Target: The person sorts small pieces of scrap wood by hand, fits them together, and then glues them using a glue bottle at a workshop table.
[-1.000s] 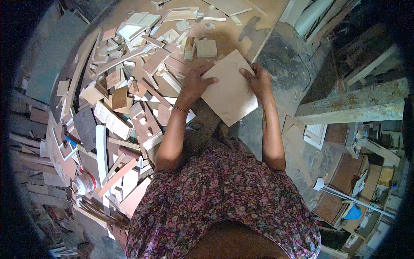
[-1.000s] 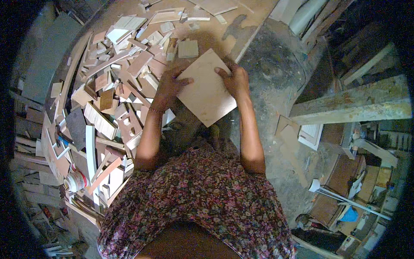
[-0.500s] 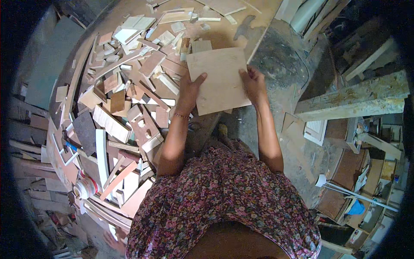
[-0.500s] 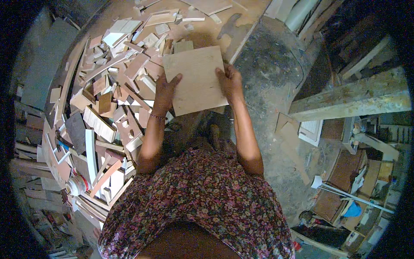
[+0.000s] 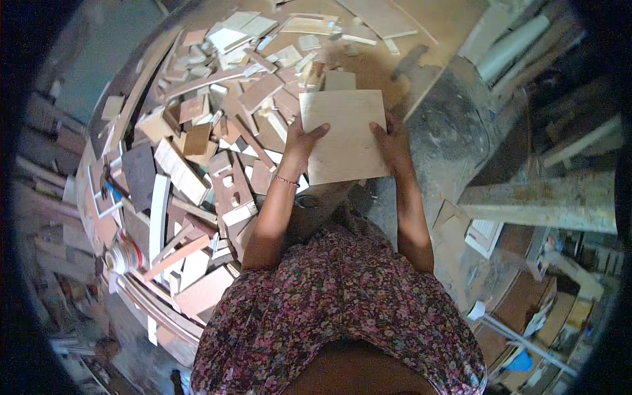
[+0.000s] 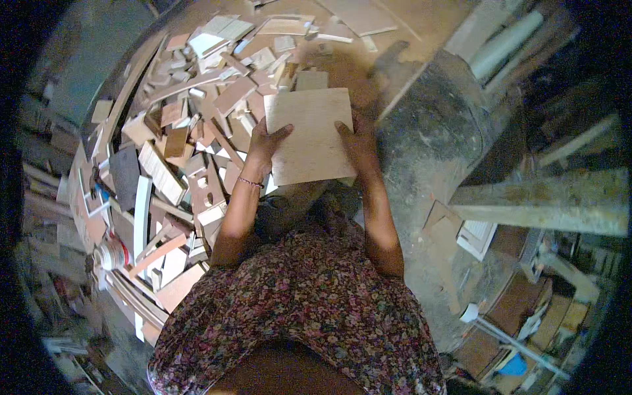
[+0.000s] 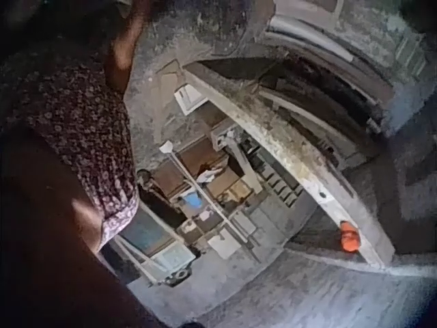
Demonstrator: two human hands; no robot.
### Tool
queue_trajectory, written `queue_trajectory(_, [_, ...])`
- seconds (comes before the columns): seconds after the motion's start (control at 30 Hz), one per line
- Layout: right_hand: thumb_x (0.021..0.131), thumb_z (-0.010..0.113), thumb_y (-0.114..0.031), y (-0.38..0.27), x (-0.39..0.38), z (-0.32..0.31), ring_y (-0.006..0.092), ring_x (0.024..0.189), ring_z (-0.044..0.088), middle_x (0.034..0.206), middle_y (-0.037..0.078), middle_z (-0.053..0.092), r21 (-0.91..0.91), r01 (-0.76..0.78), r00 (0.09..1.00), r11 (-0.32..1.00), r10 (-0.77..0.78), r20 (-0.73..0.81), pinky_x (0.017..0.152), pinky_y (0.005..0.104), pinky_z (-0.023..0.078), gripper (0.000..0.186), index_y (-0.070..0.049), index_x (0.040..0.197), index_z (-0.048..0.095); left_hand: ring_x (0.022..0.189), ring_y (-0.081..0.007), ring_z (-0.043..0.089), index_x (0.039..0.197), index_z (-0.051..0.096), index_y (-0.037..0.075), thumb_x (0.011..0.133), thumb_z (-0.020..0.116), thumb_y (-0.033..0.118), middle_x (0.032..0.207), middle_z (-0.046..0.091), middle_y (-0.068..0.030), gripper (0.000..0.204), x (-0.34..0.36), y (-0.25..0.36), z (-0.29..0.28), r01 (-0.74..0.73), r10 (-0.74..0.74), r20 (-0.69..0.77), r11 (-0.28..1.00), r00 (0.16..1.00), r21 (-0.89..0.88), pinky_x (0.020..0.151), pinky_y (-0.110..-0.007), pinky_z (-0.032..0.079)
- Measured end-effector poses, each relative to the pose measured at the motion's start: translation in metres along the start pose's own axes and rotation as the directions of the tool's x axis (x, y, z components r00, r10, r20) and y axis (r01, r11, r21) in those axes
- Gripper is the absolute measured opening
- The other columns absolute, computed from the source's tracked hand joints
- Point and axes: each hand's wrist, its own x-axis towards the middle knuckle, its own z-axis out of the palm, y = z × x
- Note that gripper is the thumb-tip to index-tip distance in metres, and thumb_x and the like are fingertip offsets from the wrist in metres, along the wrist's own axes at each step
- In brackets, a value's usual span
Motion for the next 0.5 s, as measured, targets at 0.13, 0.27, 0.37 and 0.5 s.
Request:
queue_trajectory(0.13, [0.079, 0.057, -0.013, 0.008, 0.032, 0.008, 0.0145, 0.077, 0.055, 0.087, 0.008, 0.060, -0.148, -0.097, 0.988, 0.984, 0.113, 0.104, 0.070, 0.0278, 0.044, 0.027, 0.003, 0.100, 0.054, 0.087, -0.0156, 0.053, 0.109, 0.048, -0.003, 0.075, 0.058, 0.004, 0.099, 0.057, -0.0084, 0.036, 0.006, 0.006, -0.013, -0.007, 0.016, -0.079, 0.994, 0.997, 0.113, 0.077, -0.026, 0.040])
queue_trajectory(0.27, [0.078, 0.059, -0.015, -0.003, 0.057, 0.024, 0.0130, 0.072, 0.056, 0.082, 0.007, 0.060, -0.303, 0.079, 0.968, 0.950, 0.000, 0.252, 0.064, 0.0258, 0.045, 0.029, 0.004, 0.100, 0.055, 0.093, -0.0187, 0.053, 0.113, 0.042, -0.005, 0.074, 0.062, 0.007, 0.102, 0.056, -0.0121, 0.046, 0.006, 0.013, -0.029, 0.016, 0.006, -0.236, 0.996, 0.972, 0.090, 0.083, -0.028, 0.040])
queue_trajectory(0.37, [0.078, 0.058, -0.018, 0.023, 0.091, 0.024, 0.0160, 0.060, 0.056, 0.072, 0.012, 0.061, -0.291, 0.243, 0.947, 0.925, -0.161, 0.278, 0.058, 0.0311, 0.045, 0.022, 0.001, 0.088, 0.059, 0.095, -0.0207, 0.053, 0.114, 0.040, -0.007, 0.073, 0.064, 0.006, 0.103, 0.055, -0.0139, 0.049, 0.010, 0.028, -0.025, -0.002, 0.043, -0.381, 0.994, 0.924, 0.108, 0.087, -0.030, 0.039])
queue_trajectory(0.5, [0.074, 0.061, -0.018, 0.033, 0.148, -0.003, 0.0207, 0.068, 0.059, 0.075, 0.013, 0.061, -0.370, 0.151, 0.963, 0.917, -0.052, 0.264, 0.063, 0.0303, 0.046, 0.025, 0.001, 0.090, 0.058, 0.095, -0.0222, 0.053, 0.108, 0.046, -0.008, 0.072, 0.063, 0.000, 0.102, 0.055, -0.0146, 0.040, 0.031, 0.035, -0.043, -0.148, 0.195, -0.446, 0.979, 0.874, 0.136, 0.085, -0.029, 0.040])
